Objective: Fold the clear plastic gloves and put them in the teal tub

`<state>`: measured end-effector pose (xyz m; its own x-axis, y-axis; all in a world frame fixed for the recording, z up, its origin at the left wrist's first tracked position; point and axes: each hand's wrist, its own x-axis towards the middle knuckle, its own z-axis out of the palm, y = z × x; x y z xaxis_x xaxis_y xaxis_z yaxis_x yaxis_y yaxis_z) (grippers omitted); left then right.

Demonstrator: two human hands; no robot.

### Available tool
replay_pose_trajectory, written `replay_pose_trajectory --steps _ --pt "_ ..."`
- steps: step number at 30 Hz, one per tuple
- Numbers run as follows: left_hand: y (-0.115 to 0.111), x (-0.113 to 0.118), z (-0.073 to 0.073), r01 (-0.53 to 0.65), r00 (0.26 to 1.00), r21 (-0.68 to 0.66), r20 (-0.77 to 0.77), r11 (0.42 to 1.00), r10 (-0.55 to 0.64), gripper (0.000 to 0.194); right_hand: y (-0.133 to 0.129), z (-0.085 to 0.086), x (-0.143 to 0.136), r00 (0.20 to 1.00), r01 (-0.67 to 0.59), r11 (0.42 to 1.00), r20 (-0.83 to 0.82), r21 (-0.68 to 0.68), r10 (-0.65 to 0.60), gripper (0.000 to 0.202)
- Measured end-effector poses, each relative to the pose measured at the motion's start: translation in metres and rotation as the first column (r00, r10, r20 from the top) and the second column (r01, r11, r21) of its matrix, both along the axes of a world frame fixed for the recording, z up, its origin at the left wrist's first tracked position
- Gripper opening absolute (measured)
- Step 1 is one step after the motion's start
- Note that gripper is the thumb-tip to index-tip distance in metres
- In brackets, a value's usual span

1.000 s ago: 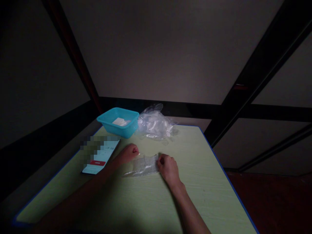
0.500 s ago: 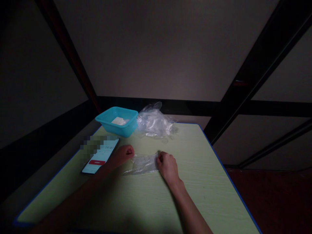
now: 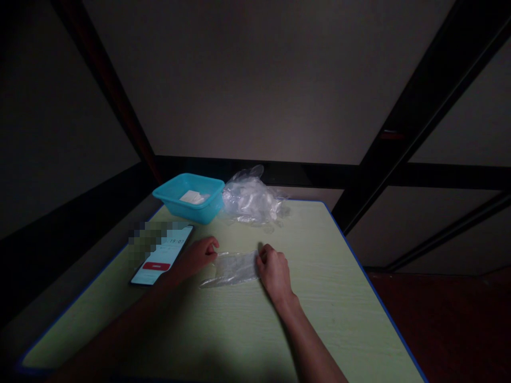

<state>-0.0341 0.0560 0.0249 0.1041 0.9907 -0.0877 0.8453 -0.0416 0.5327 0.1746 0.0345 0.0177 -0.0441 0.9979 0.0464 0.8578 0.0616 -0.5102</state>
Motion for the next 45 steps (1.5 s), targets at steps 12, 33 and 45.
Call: replay_pose_trajectory --steps 12,33,45 --pt "-0.008 0.006 0.007 0.020 0.996 0.134 -0.090 0.991 -0.008 0.028 -0.002 0.004 0.000 0.996 0.077 0.996 0.040 0.044 -0.079 0.010" --pt "-0.046 0.061 -0.016 0.732 0.678 0.194 -0.309 0.653 -0.667 0.051 0.001 0.004 0.015 0.984 0.092 0.988 -0.162 0.125 -0.071 0.019" --pt "-0.047 0.059 -0.014 0.705 0.707 0.255 -0.312 0.661 -0.634 0.043 -0.006 0.010 0.005 0.900 -0.081 0.974 -0.405 0.212 0.163 0.028"
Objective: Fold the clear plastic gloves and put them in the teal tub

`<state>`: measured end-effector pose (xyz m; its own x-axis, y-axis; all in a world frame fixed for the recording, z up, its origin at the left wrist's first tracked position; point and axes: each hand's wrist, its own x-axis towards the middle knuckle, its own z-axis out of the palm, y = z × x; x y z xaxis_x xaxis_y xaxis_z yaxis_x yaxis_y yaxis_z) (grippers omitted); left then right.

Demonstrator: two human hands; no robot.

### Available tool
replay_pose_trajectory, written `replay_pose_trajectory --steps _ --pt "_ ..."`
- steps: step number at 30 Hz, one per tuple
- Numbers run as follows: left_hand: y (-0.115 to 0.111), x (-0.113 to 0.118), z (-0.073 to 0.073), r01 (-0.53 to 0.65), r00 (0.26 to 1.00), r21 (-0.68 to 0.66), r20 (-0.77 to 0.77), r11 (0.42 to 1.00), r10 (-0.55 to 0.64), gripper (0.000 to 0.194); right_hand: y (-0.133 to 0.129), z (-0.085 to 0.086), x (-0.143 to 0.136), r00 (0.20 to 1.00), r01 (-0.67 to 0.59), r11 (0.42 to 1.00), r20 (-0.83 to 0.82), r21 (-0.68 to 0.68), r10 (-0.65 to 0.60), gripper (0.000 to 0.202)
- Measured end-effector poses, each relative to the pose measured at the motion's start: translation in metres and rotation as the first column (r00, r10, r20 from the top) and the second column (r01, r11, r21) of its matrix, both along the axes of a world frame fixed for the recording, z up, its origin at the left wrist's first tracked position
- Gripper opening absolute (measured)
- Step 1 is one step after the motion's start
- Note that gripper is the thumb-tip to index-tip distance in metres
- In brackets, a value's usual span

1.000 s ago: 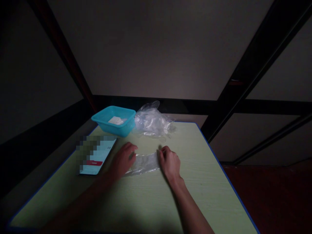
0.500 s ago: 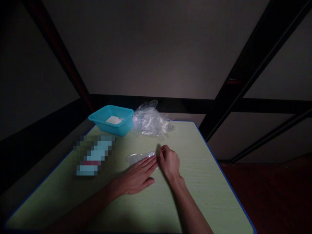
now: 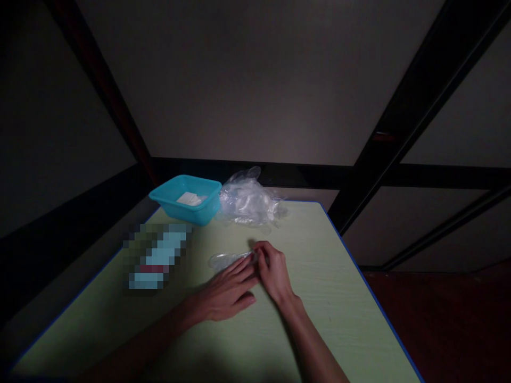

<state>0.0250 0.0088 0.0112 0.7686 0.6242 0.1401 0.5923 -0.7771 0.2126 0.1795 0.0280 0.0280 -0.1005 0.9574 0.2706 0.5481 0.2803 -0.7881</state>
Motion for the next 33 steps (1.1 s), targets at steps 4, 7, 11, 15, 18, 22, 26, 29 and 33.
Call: replay_pose_trajectory --steps 4,7,11,15,18,22,26,29,33 --pt "-0.008 -0.004 0.002 -0.147 0.989 0.067 0.011 0.987 0.146 0.046 -0.009 -0.001 -0.001 0.985 -0.151 0.988 0.095 0.035 0.147 0.037" --pt "-0.013 -0.005 -0.003 -0.247 0.969 0.108 0.019 0.963 0.247 0.050 -0.018 -0.006 -0.001 0.904 -0.304 0.953 0.319 0.014 0.284 0.045" --pt "-0.014 -0.004 -0.013 -0.273 0.962 0.112 0.001 0.956 0.274 0.051 -0.024 -0.016 0.001 0.747 -0.359 0.932 0.581 -0.053 0.322 0.049" --pt "-0.014 -0.005 -0.018 -0.283 0.958 0.093 -0.024 0.955 0.286 0.055 -0.023 -0.022 0.004 0.673 -0.384 0.923 0.672 -0.038 0.308 0.050" --pt "-0.016 -0.006 -0.020 -0.301 0.952 0.097 -0.025 0.949 0.305 0.056 -0.023 -0.025 0.006 0.645 -0.385 0.923 0.706 -0.031 0.293 0.051" --pt "-0.019 -0.007 -0.023 -0.362 0.929 0.154 -0.014 0.919 0.369 0.055 -0.022 -0.027 0.006 0.618 -0.370 0.928 0.734 -0.046 0.283 0.052" --pt "-0.019 -0.010 -0.025 -0.404 0.908 0.196 -0.036 0.894 0.418 0.054 -0.023 -0.025 0.005 0.590 -0.367 0.927 0.751 -0.077 0.296 0.054" --pt "-0.018 -0.014 -0.028 -0.432 0.892 0.233 -0.032 0.871 0.451 0.053 -0.023 -0.024 0.006 0.583 -0.368 0.927 0.757 -0.079 0.296 0.054" --pt "-0.018 -0.020 -0.033 -0.464 0.879 0.266 0.018 0.845 0.477 0.053 -0.023 -0.027 0.007 0.599 -0.379 0.924 0.747 -0.051 0.287 0.053"
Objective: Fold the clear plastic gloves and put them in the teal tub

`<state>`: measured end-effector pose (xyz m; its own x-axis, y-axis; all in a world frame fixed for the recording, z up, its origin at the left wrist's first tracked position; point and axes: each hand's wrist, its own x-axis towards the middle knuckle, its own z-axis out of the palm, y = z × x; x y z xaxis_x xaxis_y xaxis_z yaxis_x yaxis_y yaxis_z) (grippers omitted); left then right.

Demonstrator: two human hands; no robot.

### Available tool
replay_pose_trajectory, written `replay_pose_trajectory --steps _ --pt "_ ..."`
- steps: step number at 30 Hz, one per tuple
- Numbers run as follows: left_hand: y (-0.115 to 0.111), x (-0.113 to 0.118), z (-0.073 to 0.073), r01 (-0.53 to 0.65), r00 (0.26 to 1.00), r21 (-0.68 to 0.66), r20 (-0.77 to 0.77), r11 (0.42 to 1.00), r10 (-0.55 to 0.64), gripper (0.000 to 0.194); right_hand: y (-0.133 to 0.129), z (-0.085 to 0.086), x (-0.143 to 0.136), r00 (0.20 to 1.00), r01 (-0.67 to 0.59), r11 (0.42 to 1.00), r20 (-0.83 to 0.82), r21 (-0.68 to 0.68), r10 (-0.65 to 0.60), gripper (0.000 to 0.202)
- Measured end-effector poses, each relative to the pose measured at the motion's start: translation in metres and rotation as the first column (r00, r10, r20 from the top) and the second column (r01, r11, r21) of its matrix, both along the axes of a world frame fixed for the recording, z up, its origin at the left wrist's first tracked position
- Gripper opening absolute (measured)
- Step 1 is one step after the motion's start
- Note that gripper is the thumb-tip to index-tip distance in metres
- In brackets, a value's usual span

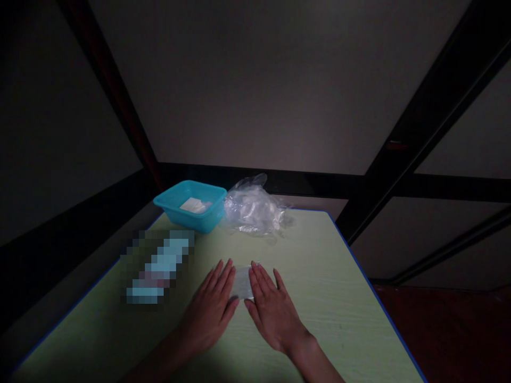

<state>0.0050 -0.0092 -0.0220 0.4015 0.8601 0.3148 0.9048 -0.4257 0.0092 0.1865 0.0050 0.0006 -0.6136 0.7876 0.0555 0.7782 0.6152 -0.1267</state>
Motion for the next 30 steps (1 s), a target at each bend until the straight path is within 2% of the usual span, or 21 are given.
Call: replay_pose_trajectory --steps 10,18,21,24,27,30 --pt "0.001 -0.025 -0.011 -0.018 0.998 0.048 0.060 0.999 0.016 0.053 0.001 0.008 -0.002 1.000 0.016 0.995 0.016 -0.096 -0.014 0.055" --pt "0.003 -0.038 -0.019 -0.008 0.994 0.110 0.107 0.994 -0.004 0.058 0.002 0.015 0.000 0.996 0.017 0.985 -0.079 -0.172 -0.030 0.055" --pt "-0.002 -0.041 -0.011 0.036 0.989 0.092 0.140 0.995 -0.048 0.059 0.011 0.026 0.002 0.981 0.005 0.984 -0.192 -0.178 -0.040 0.050" --pt "-0.013 -0.036 0.005 0.088 0.984 0.079 0.147 0.993 -0.099 0.053 0.029 0.038 0.003 0.955 0.019 0.981 -0.289 -0.192 -0.075 0.044" --pt "-0.026 -0.019 0.021 0.150 0.981 0.020 0.119 0.988 -0.152 0.045 0.051 0.044 0.000 0.960 0.039 0.973 -0.261 -0.225 -0.099 0.035" --pt "-0.032 0.001 0.033 0.150 0.983 -0.086 0.120 0.985 -0.139 0.039 0.071 0.044 -0.004 0.971 0.056 0.964 -0.211 -0.260 -0.113 0.035"
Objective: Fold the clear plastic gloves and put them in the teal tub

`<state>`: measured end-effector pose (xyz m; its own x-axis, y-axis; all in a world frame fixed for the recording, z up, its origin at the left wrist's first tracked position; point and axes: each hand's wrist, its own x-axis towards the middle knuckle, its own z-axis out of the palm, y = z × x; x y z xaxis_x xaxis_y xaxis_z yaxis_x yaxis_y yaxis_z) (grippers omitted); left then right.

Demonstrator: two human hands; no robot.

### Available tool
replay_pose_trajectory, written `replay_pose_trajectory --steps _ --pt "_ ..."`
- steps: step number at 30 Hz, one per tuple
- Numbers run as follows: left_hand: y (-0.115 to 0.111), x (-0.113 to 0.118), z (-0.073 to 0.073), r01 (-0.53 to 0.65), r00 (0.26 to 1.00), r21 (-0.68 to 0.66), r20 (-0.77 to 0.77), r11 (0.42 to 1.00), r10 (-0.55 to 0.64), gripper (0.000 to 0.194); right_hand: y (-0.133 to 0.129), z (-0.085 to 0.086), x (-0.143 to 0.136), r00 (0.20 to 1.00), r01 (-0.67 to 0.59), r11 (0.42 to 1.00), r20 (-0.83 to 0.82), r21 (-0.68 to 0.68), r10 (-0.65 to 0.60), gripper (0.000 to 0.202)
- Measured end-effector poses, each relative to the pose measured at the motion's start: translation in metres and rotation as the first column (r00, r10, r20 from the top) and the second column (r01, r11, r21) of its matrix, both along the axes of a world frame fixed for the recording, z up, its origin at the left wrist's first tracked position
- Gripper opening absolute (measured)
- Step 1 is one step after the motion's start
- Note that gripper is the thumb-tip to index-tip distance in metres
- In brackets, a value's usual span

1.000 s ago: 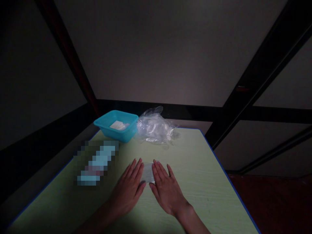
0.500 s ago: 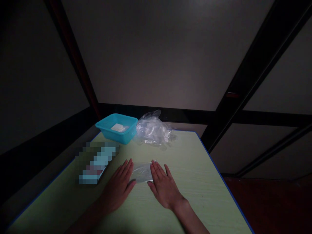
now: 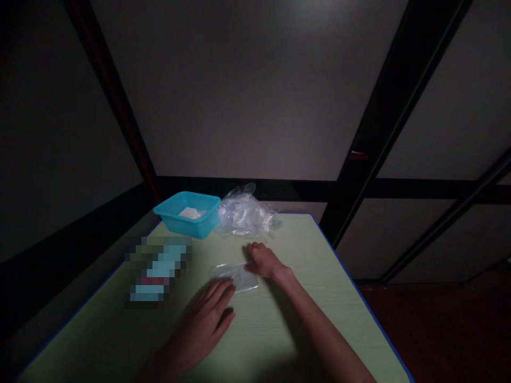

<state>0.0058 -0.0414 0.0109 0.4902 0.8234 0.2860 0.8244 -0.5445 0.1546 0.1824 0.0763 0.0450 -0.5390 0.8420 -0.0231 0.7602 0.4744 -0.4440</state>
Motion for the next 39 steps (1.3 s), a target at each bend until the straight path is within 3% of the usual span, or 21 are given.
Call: replay_pose_trajectory --steps 4,8,11,14,17,19,22,25,27,29,32,36,39 --pt "0.003 0.014 0.007 -0.035 0.999 -0.102 -0.018 0.994 0.033 0.037 0.019 -0.003 -0.004 0.999 -0.020 0.995 0.032 -0.097 0.023 0.038" --pt "0.007 0.010 0.004 -0.055 0.998 -0.114 -0.017 0.992 0.054 0.038 0.033 -0.009 -0.005 0.996 -0.071 0.971 0.042 -0.230 0.083 0.021" --pt "0.009 0.006 0.002 -0.055 0.998 -0.131 0.009 0.990 0.056 0.039 0.040 -0.015 -0.006 0.994 -0.095 0.950 0.021 -0.297 0.106 0.024" --pt "0.009 0.006 0.005 -0.060 0.997 -0.164 0.029 0.985 0.066 0.038 0.042 -0.019 -0.005 0.995 -0.103 0.944 -0.026 -0.313 0.100 0.026" --pt "0.009 0.009 0.007 -0.069 0.995 -0.192 0.062 0.979 0.082 0.037 0.038 -0.020 -0.003 0.994 -0.090 0.950 -0.081 -0.298 0.069 0.015" --pt "0.009 0.009 0.006 -0.067 0.991 -0.209 0.102 0.976 0.090 0.038 0.033 -0.018 -0.002 0.989 -0.076 0.958 -0.144 -0.278 0.037 0.023" --pt "0.018 0.005 0.005 -0.026 0.962 -0.267 0.255 0.963 0.097 0.044 0.021 -0.015 -0.001 0.960 -0.057 0.967 -0.280 -0.249 -0.015 0.040" --pt "0.043 -0.004 0.012 0.046 0.817 -0.351 0.552 0.935 0.167 0.049 0.007 -0.011 -0.002 0.905 -0.060 0.970 -0.423 -0.234 -0.047 0.045" --pt "0.066 -0.009 0.021 0.086 0.779 -0.365 0.605 0.927 0.167 0.053 -0.003 -0.008 -0.003 0.857 -0.072 0.971 -0.511 -0.228 -0.056 0.049" --pt "0.090 -0.013 0.032 0.183 0.757 -0.409 0.639 0.894 0.137 0.055 -0.012 -0.003 -0.004 0.805 -0.082 0.972 -0.589 -0.220 -0.066 0.052" --pt "0.115 -0.015 0.043 0.352 0.751 -0.526 0.653 0.774 0.101 0.040 -0.019 0.007 -0.005 0.725 -0.085 0.972 -0.683 -0.220 -0.091 0.053" --pt "0.125 -0.013 0.046 0.462 0.745 -0.626 0.659 0.628 0.108 0.011 -0.017 0.017 -0.005 0.606 -0.065 0.961 -0.776 -0.269 -0.176 0.052" --pt "0.124 -0.012 0.045 0.486 0.710 -0.639 0.687 0.596 0.158 0.011 -0.012 0.018 -0.003 0.502 -0.031 0.939 -0.818 -0.341 -0.281 0.051"
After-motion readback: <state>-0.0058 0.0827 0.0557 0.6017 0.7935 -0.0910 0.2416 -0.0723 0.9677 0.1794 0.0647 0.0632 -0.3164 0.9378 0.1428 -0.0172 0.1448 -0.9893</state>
